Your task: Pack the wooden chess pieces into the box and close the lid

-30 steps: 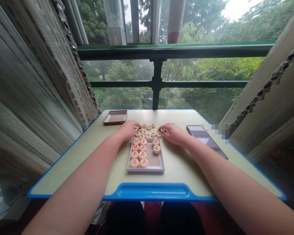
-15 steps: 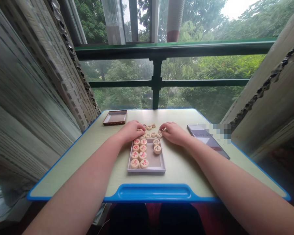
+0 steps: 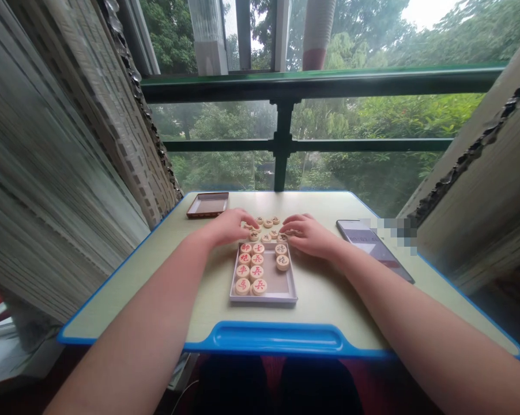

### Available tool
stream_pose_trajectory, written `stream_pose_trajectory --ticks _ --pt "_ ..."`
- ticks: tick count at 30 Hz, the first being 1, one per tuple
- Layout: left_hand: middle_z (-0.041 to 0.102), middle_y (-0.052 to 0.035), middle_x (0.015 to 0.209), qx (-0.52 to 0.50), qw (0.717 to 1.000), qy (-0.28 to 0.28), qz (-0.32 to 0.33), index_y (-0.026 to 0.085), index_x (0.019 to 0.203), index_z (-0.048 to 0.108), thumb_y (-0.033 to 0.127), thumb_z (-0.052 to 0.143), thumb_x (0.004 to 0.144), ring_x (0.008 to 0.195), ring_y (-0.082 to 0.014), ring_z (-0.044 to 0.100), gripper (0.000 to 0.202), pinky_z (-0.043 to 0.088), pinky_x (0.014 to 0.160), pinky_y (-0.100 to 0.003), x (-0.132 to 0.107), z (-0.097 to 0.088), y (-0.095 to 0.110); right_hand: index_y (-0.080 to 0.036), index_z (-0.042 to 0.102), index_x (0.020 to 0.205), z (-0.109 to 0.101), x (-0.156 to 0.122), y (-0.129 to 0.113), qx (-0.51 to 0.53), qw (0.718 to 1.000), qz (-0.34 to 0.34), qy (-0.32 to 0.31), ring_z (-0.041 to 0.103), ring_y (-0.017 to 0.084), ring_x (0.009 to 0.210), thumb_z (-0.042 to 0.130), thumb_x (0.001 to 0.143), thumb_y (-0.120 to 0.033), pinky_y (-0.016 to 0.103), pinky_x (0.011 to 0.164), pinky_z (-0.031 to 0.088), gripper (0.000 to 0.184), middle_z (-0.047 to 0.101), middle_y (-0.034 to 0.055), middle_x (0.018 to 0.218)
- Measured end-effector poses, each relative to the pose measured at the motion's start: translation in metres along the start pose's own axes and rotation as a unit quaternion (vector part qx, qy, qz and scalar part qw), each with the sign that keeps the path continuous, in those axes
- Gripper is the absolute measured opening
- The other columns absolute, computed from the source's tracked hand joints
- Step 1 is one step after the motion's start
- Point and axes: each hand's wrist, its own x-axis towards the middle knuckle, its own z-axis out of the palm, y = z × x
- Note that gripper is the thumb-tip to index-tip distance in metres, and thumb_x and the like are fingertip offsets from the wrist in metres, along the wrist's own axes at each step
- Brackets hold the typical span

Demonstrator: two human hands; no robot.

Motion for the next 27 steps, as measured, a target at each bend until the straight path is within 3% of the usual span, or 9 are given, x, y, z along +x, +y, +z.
stream_pose_trajectory --ticks 4,9,13,16,19,23,27 --pt "0.062 -0.0026 0.098 0.007 1.0 -0.028 0.01 0.023 0.09 0.072 0.023 0.058 0.067 0.085 -0.0169 0.058 0.027 0.044 0.079 -0.025 -0.001 0.001 -0.001 -0.022 0.07 0.096 -0.002 -0.001 -0.003 -0.001 1.0 -0.003 -0.018 0.047 0.025 0.108 0.056 0.07 -0.021 0.039 0.097 0.036 0.028 0.06 0.0063 0.112" --pt "0.063 -0.0036 0.099 -0.011 1.0 -0.015 -0.005 0.021 0.09 0.072 0.032 0.061 0.067 0.084 -0.0175 0.058 0.028 0.045 0.077 -0.026 0.002 0.005 -0.002 -0.02 0.07 0.091 -0.001 0.0 -0.002 -0.026 1.0 0.007 -0.002 0.047 0.026 0.105 0.057 0.072 -0.026 0.041 0.097 0.036 0.024 0.06 0.0086 0.11" --pt "0.063 -0.004 0.104 -0.004 0.999 0.032 -0.032 0.02 0.096 0.07 0.026 0.056 0.069 0.086 -0.0182 0.058 0.031 0.046 0.077 -0.026 0.005 0.008 -0.006 -0.02 0.067 0.103 0.001 -0.001 0.0 -0.005 1.0 -0.004 0.011 0.047 0.025 0.106 0.056 0.071 -0.021 0.041 0.097 0.037 0.033 0.059 0.0084 0.114" --pt "0.062 -0.0051 0.112 0.036 0.996 0.078 -0.036 0.02 0.099 0.069 0.016 0.048 0.07 0.097 -0.02 0.057 0.035 0.044 0.087 -0.028 0.009 0.011 -0.016 -0.022 0.062 0.112 0.003 0.0 -0.002 0.048 0.997 -0.026 0.045 0.045 0.022 0.112 0.048 0.074 -0.012 0.039 0.1 0.035 0.043 0.057 0.0057 0.121" --pt "0.064 -0.0044 0.111 0.045 0.997 0.049 -0.034 0.021 0.103 0.068 0.013 0.047 0.071 0.1 -0.0208 0.058 0.039 0.044 0.089 -0.029 0.013 0.015 -0.025 -0.023 0.064 0.11 0.007 0.003 -0.007 0.086 0.994 -0.033 0.052 0.045 0.019 0.115 0.042 0.077 -0.009 0.038 0.101 0.034 0.042 0.059 0.0034 0.12" --pt "0.065 -0.004 0.112 0.042 0.997 0.055 -0.033 0.02 0.105 0.067 0.013 0.044 0.072 0.104 -0.0196 0.057 0.041 0.042 0.093 -0.028 0.018 0.019 -0.032 -0.023 0.07 0.098 0.008 0.004 -0.015 0.09 0.995 -0.042 -0.009 0.049 0.02 0.112 0.041 0.085 -0.023 0.039 0.101 0.032 0.032 0.065 0.0023 0.112" --pt "0.065 -0.0043 0.111 0.053 0.996 0.062 -0.034 0.019 0.105 0.067 0.013 0.042 0.073 0.105 -0.0196 0.057 0.042 0.041 0.095 -0.028 0.02 0.019 -0.035 -0.024 0.068 0.103 0.004 0.001 -0.02 0.065 0.996 -0.053 -0.028 0.047 0.021 0.114 0.04 0.089 -0.036 0.041 0.102 0.027 0.034 0.062 0.0039 0.116"
